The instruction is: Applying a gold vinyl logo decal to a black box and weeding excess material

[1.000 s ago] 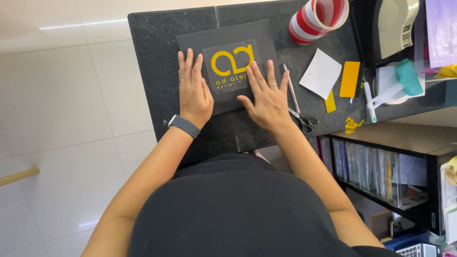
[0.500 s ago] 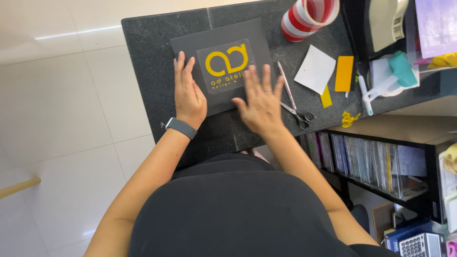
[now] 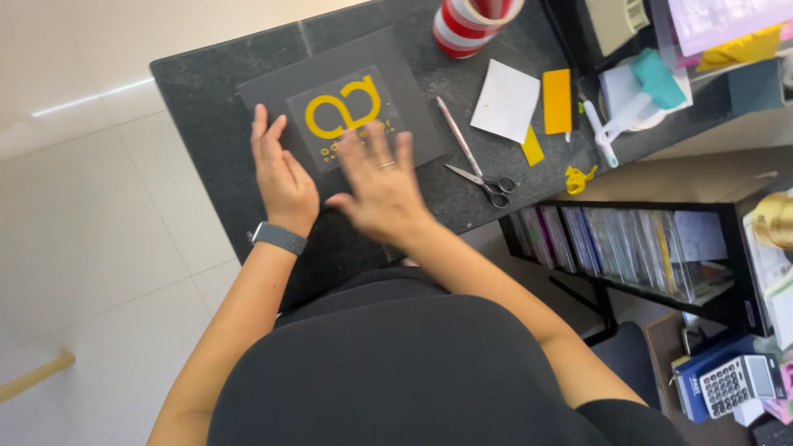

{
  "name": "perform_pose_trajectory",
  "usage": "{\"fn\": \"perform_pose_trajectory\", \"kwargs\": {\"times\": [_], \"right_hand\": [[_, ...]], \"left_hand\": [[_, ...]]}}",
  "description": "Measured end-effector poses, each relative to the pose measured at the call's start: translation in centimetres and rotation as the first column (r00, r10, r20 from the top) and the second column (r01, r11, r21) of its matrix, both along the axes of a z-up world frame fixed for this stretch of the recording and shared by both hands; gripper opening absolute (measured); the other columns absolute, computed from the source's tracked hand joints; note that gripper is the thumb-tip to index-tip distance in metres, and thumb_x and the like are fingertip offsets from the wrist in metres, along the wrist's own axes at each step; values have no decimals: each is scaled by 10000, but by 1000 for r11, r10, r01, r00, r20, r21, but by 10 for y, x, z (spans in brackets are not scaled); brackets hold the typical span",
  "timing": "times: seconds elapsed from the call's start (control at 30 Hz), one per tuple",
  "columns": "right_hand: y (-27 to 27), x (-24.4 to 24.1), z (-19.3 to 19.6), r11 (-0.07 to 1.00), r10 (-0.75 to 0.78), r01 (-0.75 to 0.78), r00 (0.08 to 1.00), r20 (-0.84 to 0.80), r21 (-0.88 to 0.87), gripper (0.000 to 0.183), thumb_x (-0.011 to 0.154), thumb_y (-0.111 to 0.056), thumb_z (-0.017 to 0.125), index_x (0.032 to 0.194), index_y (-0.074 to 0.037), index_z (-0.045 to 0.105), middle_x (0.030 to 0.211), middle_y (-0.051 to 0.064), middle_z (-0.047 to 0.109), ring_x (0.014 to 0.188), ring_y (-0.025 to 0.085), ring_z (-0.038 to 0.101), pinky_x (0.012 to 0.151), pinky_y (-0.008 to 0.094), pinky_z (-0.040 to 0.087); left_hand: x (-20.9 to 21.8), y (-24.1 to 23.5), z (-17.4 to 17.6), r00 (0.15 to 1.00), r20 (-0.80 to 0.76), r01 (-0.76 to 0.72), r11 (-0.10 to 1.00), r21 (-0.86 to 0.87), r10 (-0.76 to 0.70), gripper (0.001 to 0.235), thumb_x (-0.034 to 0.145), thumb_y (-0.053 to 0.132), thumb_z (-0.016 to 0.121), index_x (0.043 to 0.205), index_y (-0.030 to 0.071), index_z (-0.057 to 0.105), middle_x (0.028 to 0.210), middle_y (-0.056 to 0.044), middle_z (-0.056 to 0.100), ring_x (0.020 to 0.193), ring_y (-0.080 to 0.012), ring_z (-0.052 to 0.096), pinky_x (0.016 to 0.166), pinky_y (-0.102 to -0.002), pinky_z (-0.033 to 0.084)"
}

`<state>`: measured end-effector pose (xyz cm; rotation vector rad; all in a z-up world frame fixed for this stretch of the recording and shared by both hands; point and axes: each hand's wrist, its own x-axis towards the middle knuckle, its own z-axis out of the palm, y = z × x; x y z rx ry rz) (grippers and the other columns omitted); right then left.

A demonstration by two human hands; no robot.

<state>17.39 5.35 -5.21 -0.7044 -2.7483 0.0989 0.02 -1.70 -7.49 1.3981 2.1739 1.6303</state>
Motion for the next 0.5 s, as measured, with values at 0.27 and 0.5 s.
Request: {"fn": "perform_pose_trajectory", "kwargs": {"times": [0.27, 0.5], "right_hand": [[38, 47, 8, 993, -119, 120, 990, 71, -11, 754, 1047, -661, 397, 1595, -144, 441, 1676, 52, 384, 1583, 395, 154, 1190, 757, 49], [152, 177, -40, 808, -587, 587, 810, -7, 51, 594, 1078, -475, 607, 1559, -141, 507, 1571, 143, 511, 1454, 432, 412, 1062, 740, 350]], "left_hand": [[-2, -2, 14, 1000, -13, 27, 1000, -14, -28, 413, 1062, 38, 309, 1414, 4, 524, 1586, -215, 344, 1452, -420, 362, 1208, -498, 302], [0, -4, 17, 999, -54, -1, 999, -41, -1, 396, 1054, -5, 343, 1389, -19, 554, 1570, -230, 379, 1421, -432, 402, 1179, -492, 332]]}}
